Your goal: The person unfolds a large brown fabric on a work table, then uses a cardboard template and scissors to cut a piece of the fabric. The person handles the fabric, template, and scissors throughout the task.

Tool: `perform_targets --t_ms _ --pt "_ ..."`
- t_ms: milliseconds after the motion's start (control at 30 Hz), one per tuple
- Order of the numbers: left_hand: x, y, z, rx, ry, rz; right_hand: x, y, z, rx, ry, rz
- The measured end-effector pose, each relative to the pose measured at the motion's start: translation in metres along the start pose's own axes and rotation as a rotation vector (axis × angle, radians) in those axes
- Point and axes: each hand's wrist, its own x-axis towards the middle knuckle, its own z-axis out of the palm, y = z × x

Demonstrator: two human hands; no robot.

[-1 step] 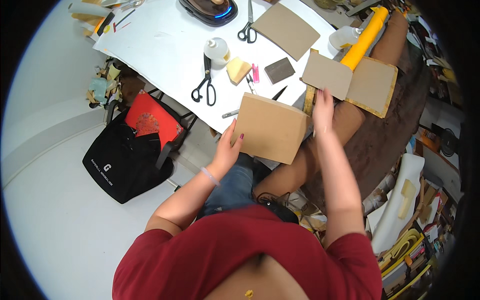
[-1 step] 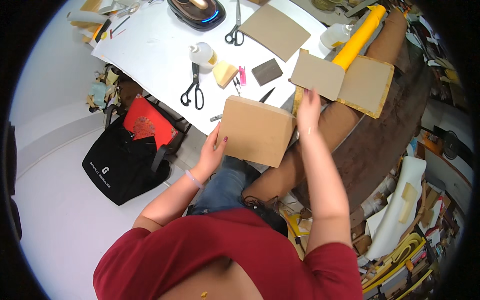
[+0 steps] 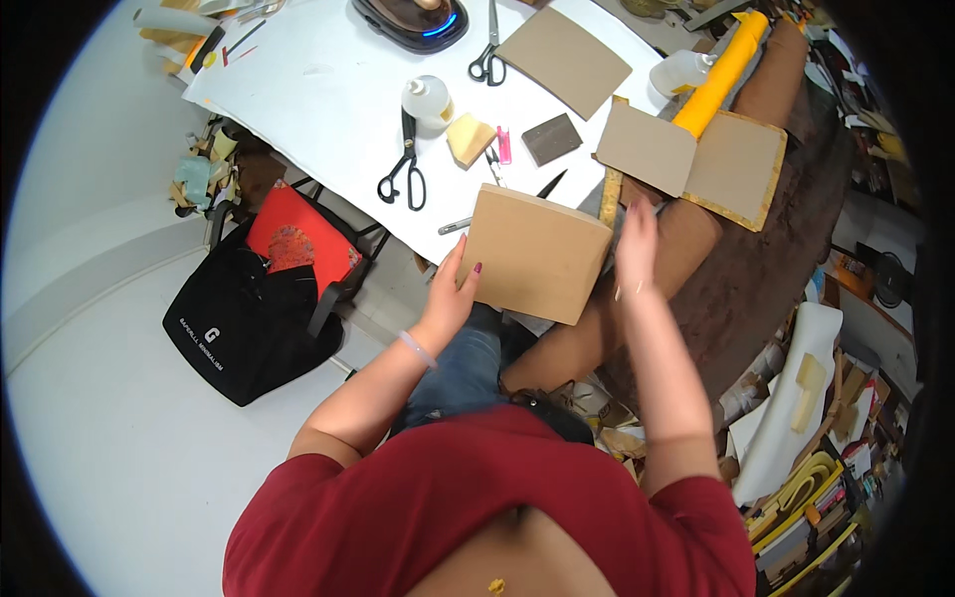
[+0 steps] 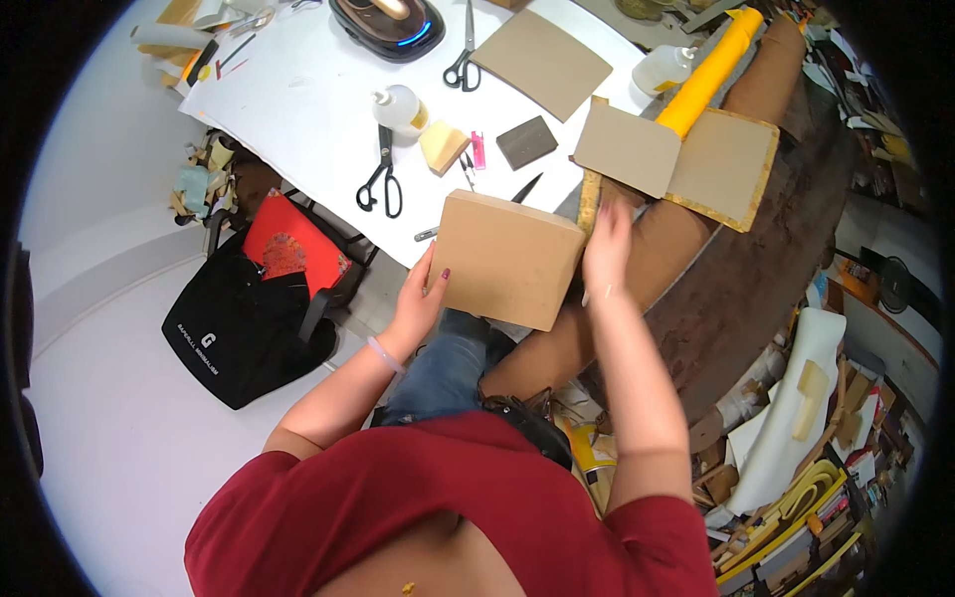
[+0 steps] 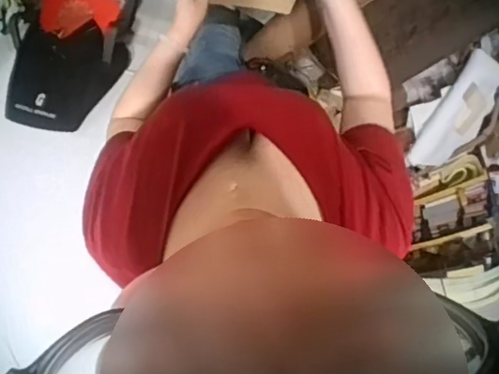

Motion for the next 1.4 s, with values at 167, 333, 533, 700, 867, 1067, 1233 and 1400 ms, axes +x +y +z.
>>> perform_targets --t_ms 167,333,533,700,867,1067,1233,1400 --pt "0.004 0.011 0.007 0.067 0.082 0.030 -0.146 -0.006 -0.019 0.139 -0.263 0.360" --pt "0.003 0.053 -0.006 0.054 0.025 0.145 -0.149 -0.031 -0.025 0.423 -0.140 0.305" --pt "-0.058 0.147 0.016 0.096 -0.232 0.413 -0.145 -0.040 -0.138 0.380 0.137 0.334" --pt "-0.099 0.207 0.060 -0.052 -0.843 0.675 -0.175 -0.016 -0.238 0.828 0.235 0.596" --pt "-0.096 0.203 0.081 -0.032 -0.699 0.667 -0.218 0.035 -0.260 1.542 -0.320 0.657" --pt "-0.044 0.129 0.045 0.037 -0.280 -0.053 -0.227 0.098 -0.231 1.946 -0.383 0.645" --pt "0.006 0.040 -0.028 -0.053 0.059 -0.084 -0.228 0.143 -0.245 1.931 -0.340 0.701" --pt "0.010 -0.049 -0.116 0.017 0.252 -0.648 -0.217 0.204 -0.262 1.827 -0.144 0.472"
